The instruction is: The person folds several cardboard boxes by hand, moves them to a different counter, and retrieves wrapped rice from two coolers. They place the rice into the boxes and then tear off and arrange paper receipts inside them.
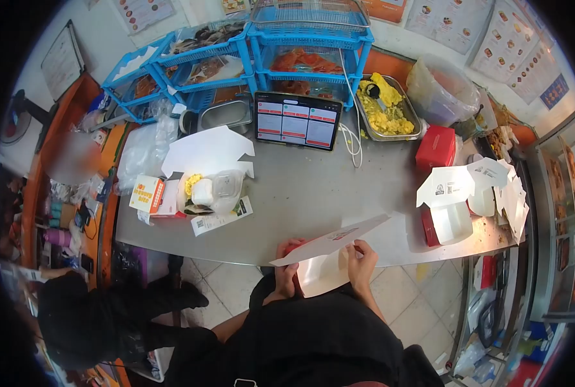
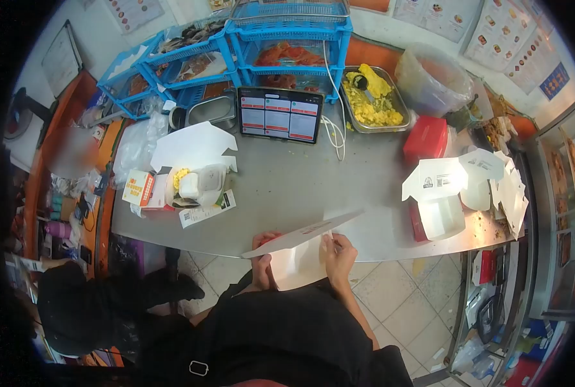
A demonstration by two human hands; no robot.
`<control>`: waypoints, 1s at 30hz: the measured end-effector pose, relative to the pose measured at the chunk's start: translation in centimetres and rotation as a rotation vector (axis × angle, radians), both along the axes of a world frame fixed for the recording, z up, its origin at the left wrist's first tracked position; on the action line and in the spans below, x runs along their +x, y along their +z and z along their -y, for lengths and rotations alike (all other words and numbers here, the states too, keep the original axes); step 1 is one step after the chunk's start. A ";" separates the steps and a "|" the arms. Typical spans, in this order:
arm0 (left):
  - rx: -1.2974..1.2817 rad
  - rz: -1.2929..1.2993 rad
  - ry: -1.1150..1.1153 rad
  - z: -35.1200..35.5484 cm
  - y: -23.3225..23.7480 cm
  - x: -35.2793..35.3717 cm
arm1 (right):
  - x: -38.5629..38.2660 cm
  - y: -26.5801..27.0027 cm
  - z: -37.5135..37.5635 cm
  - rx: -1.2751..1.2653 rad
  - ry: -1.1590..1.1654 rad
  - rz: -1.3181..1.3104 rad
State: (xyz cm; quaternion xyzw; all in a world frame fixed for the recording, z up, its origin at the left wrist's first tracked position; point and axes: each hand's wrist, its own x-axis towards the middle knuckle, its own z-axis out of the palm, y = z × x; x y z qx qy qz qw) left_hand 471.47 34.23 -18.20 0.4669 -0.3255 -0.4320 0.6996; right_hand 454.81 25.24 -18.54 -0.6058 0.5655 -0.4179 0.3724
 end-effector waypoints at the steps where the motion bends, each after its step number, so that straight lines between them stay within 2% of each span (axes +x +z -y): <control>1: 0.006 -0.017 -0.005 0.1 0.0 -0.2 | -0.1 0.1 0.1 -0.018 0.010 -0.045; 6: -0.020 0.024 0.006 1.1 -0.9 0.2 | -0.8 0.9 3.1 0.049 0.120 -0.149; 8: 0.134 0.352 -0.014 2.0 -0.6 1.7 | -1.3 1.1 4.0 0.053 0.138 -0.211; 9: 0.396 0.846 0.067 2.4 -0.6 2.3 | -1.2 1.8 4.5 0.042 0.075 -0.250; 11: 0.837 1.122 0.304 2.1 0.4 1.8 | -1.0 1.8 4.9 0.028 0.018 -0.288; 12: 0.841 1.116 0.307 2.0 1.2 1.3 | -0.9 1.1 4.7 -0.075 -0.026 -0.359; 13: 0.650 1.104 0.374 2.2 2.1 0.9 | -0.9 0.4 4.7 -0.184 -0.075 -0.426; 14: 0.458 1.087 0.432 2.5 2.5 0.3 | -1.1 -0.5 4.5 -0.177 -0.060 -0.433; 15: 0.457 1.080 0.431 3.1 1.9 -0.8 | -1.2 -0.4 4.2 -0.180 -0.060 -0.440; 17: -0.093 1.328 0.416 4.4 0.1 -3.8 | -1.3 -0.3 3.7 -0.082 -0.086 -0.369; 18: -0.088 1.327 0.419 5.1 1.2 -4.7 | -1.8 0.0 4.0 -0.081 -0.081 -0.371; 20: 0.076 1.572 0.315 6.9 3.6 -5.6 | -3.2 0.6 4.8 -0.109 -0.126 -0.377; 23: 0.108 1.563 0.381 8.9 5.0 -6.0 | -3.8 1.0 5.4 -0.110 -0.121 -0.443; 24: -0.081 1.592 0.265 8.5 3.8 -6.2 | -3.6 1.1 5.5 -0.115 -0.118 -0.446; 25: -0.081 1.586 0.270 8.8 3.4 -7.0 | -3.2 1.1 5.4 -0.114 -0.102 -0.405; 27: 0.010 1.126 -0.170 9.9 3.4 -9.0 | -3.9 0.6 5.8 -0.123 -0.084 -0.369; 28: 0.005 1.126 -0.159 10.3 2.3 -9.3 | -4.8 -0.2 6.3 -0.093 0.012 -0.344; 29: 0.126 1.069 -0.311 11.2 0.6 -9.4 | -5.4 -0.4 7.3 -0.072 0.118 -0.319; 30: 0.251 1.002 -0.478 11.5 0.3 -9.4 | -5.7 0.0 7.7 -0.057 0.118 -0.296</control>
